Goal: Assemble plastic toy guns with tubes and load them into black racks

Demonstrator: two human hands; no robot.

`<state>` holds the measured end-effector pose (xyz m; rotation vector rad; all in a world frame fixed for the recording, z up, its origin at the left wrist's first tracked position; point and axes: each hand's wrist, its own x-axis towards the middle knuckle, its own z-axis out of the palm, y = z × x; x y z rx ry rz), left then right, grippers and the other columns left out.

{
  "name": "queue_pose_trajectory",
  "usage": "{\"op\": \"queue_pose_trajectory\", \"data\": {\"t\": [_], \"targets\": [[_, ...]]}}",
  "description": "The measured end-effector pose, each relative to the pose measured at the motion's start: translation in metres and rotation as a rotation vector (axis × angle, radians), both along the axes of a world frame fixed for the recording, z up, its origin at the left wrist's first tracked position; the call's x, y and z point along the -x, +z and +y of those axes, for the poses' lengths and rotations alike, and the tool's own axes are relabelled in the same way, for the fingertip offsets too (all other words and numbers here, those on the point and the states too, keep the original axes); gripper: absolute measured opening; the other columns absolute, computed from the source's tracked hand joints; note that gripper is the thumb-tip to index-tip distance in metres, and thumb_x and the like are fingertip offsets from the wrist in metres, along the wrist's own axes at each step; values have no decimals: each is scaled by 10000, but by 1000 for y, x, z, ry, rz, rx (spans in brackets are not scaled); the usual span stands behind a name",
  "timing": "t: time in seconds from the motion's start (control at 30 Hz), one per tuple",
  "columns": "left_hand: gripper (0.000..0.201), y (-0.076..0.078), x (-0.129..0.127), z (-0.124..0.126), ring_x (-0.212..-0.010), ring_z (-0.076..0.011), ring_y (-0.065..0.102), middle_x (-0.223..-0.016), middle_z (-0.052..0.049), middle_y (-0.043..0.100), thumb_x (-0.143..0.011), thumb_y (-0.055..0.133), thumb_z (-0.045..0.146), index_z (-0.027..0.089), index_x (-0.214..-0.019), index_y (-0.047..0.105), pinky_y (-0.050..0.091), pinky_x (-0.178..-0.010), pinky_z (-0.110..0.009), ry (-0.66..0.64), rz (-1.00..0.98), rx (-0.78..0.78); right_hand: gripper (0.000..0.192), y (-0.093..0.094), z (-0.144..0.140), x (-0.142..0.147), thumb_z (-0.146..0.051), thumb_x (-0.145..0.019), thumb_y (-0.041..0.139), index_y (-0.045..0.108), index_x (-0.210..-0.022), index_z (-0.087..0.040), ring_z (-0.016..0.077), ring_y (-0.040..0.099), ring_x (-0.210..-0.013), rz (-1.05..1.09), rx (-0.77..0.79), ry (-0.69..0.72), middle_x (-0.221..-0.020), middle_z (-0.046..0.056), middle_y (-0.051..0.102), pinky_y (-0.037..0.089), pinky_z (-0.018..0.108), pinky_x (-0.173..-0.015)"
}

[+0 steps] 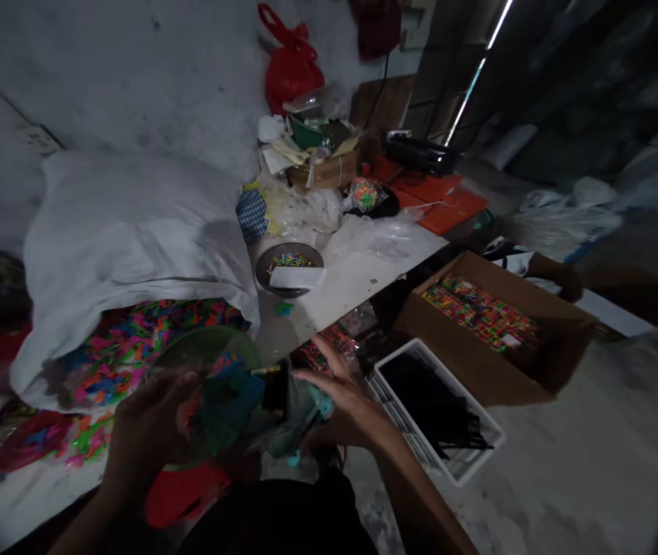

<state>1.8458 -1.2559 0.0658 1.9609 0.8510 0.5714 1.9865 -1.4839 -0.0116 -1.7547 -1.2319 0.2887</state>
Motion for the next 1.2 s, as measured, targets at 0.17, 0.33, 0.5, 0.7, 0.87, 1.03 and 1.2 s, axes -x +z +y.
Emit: {"op": "queue_pose_trajectory", "data": {"t": [0.17, 0.33, 0.5, 0.7, 0.87, 1.03, 1.2], "targets": [[172, 8, 2, 11, -712, -198, 622, -718, -22, 685, -611, 684, 354, 203, -693, 673, 494, -621, -272, 26, -11, 17, 626, 31, 25, -11, -462, -544, 756, 575, -1120, -296, 320, 110, -1308, -147, 20, 37, -1457, 9, 66, 230, 473, -1034], [198, 22, 3, 22, -699, -173, 602, -707, -6, 658, -641, 667, 371, 193, -721, 636, 478, -636, -262, 81, -71, 14, 159, 34, 51, -33, -341, -717, 662, 630, -650, -201, 230, 410, -1174, -89, -87, 105, -1177, 47, 544, 322, 426, -979], [187, 30, 3, 40, -785, -160, 597, -806, -9, 645, -708, 615, 367, 188, -710, 559, 470, -689, -252, 36, -300, 51, 261, 32, 77, -27, -291, -803, 548, 452, -589, -176, 141, 604, -778, 347, -298, 49, -766, 37, 631, 460, 255, -688], [231, 32, -2, 47, -614, -114, 593, -635, 42, 588, -688, 651, 308, 199, -732, 451, 443, -528, -185, 66, -530, 200, 244, 32, 98, -31, -234, -706, 626, 522, -924, -199, 98, 521, -593, 516, -305, -92, -654, -41, 551, 409, 207, -571], [325, 30, -6, 52, -699, -168, 645, -690, 28, 630, -663, 669, 285, 214, -874, 433, 505, -644, -274, 62, -588, 341, 97, 26, 100, -35, -187, -723, 557, 652, -736, -200, 125, 514, -682, 213, -39, -68, -691, 4, 546, 392, 245, -659], [365, 27, -4, 65, -685, -168, 641, -710, 13, 646, -638, 681, 286, 219, -900, 435, 505, -608, -265, 74, -601, 358, 115, 30, 105, -37, -255, -716, 576, 582, -630, -179, 159, 551, -830, 360, -137, -75, -863, 41, 609, 400, 274, -750], [382, 28, -5, 69, -641, -154, 633, -717, 9, 651, -627, 685, 291, 215, -919, 452, 489, -556, -237, 179, -572, 468, 251, 32, 111, -38, -385, -673, 648, 529, -639, -166, 135, 561, -648, 761, -289, -149, -639, 2, 603, 418, 250, -654]]}}
